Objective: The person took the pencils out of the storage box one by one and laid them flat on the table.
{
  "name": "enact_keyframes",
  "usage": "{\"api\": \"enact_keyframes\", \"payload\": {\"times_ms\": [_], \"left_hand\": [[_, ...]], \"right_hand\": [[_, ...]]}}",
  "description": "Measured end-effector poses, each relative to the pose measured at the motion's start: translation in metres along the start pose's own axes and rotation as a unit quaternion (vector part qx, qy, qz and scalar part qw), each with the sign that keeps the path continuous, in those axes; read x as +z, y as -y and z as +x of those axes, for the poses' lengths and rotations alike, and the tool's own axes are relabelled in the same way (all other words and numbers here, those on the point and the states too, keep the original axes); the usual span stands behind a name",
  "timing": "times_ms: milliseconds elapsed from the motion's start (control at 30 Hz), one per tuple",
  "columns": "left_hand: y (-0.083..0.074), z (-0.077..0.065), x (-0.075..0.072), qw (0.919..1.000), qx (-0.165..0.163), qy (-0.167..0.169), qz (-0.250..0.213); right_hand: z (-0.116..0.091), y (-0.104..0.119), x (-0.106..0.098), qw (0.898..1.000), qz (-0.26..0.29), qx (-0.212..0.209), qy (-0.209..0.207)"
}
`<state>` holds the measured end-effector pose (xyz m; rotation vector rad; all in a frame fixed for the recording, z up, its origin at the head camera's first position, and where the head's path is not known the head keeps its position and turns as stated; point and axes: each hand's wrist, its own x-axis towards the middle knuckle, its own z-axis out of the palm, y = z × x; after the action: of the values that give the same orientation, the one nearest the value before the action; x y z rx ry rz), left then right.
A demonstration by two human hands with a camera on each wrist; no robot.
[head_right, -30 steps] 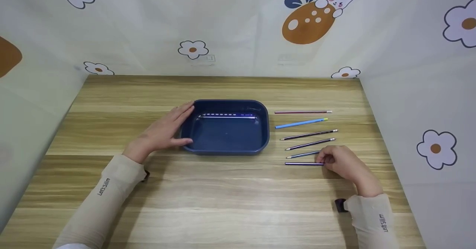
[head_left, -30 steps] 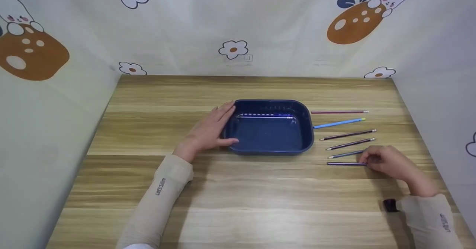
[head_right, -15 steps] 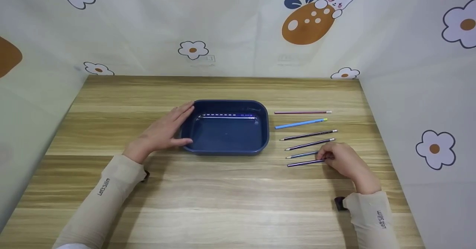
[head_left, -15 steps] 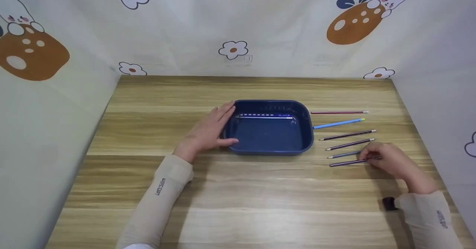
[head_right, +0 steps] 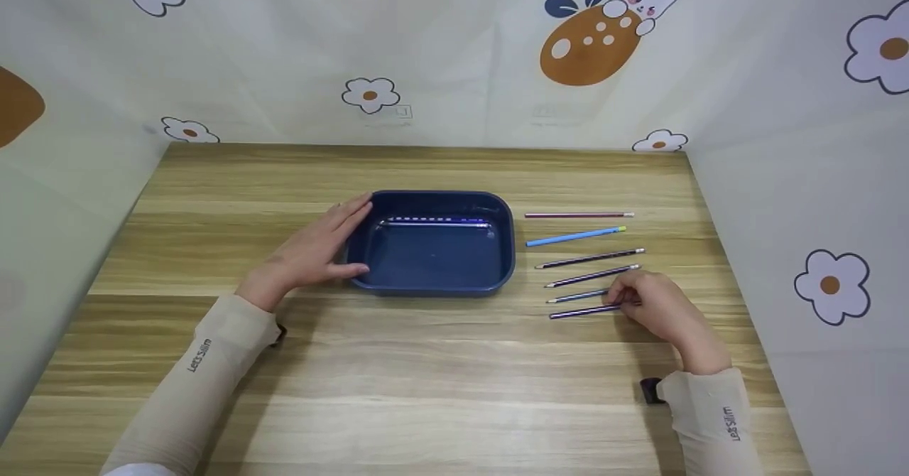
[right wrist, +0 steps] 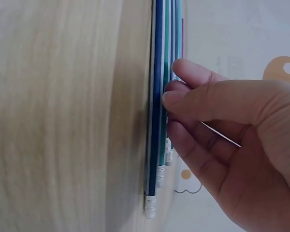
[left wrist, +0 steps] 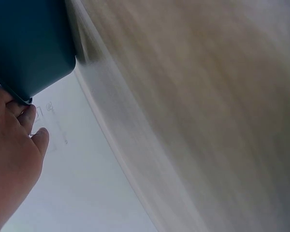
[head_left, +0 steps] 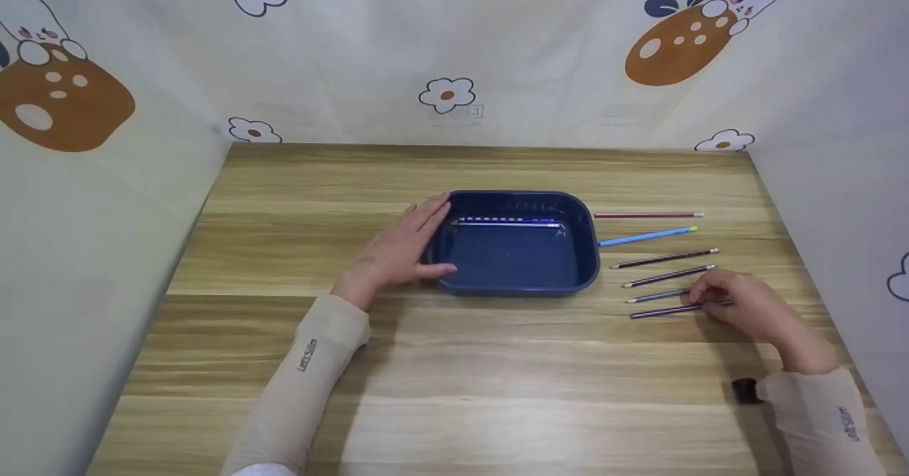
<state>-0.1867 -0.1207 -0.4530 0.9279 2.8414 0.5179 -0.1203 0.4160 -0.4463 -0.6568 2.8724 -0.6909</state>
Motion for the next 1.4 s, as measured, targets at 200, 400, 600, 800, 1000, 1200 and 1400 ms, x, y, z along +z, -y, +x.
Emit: {"api": "enact_keyframes", "payload": {"times_ms": [200,400,600,800,1000,1200,1400], "left_hand": [[0.000,0.001,0.000,1.0000,0.001,0.000,0.000],[0.000,0.000,0.000,1.0000,0.000,0.000,-0.002],[0.000,0.001,0.000,1.0000,-0.004,0.001,-0.001],[0.000,0.001,0.000,1.0000,0.005,-0.001,0.004],[0.000,0.001,0.000,1.0000,0.006,-0.002,0.004],[0.000,0.002,0.000,1.0000,0.006,-0.003,0.005],[0.000,0.001,0.000,0.9999,0.007,-0.003,0.008]], "right_hand": [[0.002,0.005,-0.005,0.999,0.011,0.038,0.017],[0.002,0.011,-0.004,0.999,0.021,0.030,-0.002],[0.003,0.018,-0.003,0.999,0.043,0.018,-0.026],[0.003,0.023,-0.003,0.996,0.079,0.001,-0.039],[0.005,0.029,-0.002,0.989,0.117,-0.039,-0.077],[0.008,0.037,-0.001,0.978,0.169,-0.056,-0.104],[0.012,0.044,-0.002,0.971,0.199,-0.063,-0.113]]}}
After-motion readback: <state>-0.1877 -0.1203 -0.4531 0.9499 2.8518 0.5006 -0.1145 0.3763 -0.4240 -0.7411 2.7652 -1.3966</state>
